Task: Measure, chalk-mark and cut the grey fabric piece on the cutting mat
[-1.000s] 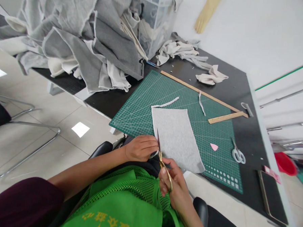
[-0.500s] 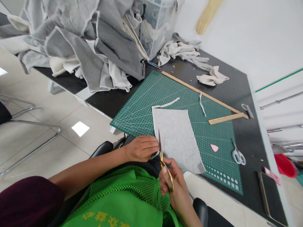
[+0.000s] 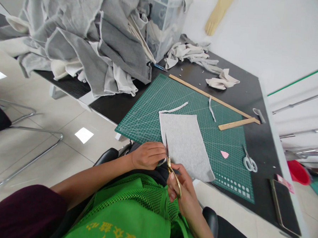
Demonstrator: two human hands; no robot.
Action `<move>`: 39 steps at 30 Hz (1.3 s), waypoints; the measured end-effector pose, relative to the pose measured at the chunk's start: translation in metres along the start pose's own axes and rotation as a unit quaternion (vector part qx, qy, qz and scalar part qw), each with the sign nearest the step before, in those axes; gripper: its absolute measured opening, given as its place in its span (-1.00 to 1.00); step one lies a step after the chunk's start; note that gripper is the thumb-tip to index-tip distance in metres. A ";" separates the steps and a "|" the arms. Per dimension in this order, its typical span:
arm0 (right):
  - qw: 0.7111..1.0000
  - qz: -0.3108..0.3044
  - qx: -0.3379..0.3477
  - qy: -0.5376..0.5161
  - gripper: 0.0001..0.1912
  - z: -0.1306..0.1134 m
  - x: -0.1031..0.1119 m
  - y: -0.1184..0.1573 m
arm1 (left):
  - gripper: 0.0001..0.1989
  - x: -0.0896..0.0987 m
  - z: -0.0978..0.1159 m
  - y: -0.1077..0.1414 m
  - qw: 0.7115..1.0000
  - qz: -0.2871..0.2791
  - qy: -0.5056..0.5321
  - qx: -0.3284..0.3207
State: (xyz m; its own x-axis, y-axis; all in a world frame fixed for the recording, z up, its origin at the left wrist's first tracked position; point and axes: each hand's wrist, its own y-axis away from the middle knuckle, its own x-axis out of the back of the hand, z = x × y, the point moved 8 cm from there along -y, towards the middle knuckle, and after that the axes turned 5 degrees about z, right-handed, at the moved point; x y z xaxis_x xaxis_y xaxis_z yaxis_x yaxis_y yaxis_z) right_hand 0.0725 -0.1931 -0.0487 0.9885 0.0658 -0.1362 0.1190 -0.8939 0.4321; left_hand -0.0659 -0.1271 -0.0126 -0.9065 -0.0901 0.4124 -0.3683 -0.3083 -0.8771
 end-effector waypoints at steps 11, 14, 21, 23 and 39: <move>1.000 0.005 -0.008 0.029 -0.58 -0.002 -0.002 0.002 | -0.77 0.002 0.001 -0.002 1.000 -0.002 -0.006 -0.008; 1.000 0.010 -0.009 0.018 -0.57 -0.003 -0.002 0.001 | -0.77 0.002 0.001 -0.001 1.000 0.001 -0.004 -0.008; 1.000 0.017 -0.024 -0.005 -0.57 -0.005 -0.003 -0.002 | -0.74 0.001 0.001 -0.002 1.000 -0.001 0.012 0.000; 1.000 0.016 -0.024 0.000 -0.57 -0.007 -0.003 -0.004 | -0.74 0.001 0.002 -0.002 1.000 0.001 0.016 -0.001; 1.000 0.008 -0.012 0.015 -0.61 -0.009 -0.003 -0.009 | -0.71 0.002 0.001 -0.001 1.000 0.010 0.021 -0.002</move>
State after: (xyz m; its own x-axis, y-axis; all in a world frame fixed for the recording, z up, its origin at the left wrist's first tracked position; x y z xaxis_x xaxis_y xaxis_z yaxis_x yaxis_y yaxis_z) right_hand 0.0690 -0.1813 -0.0445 0.9927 0.0643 -0.1023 0.1042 -0.8839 0.4559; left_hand -0.0672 -0.1277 -0.0102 -0.9213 -0.0566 0.3846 -0.3511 -0.3037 -0.8857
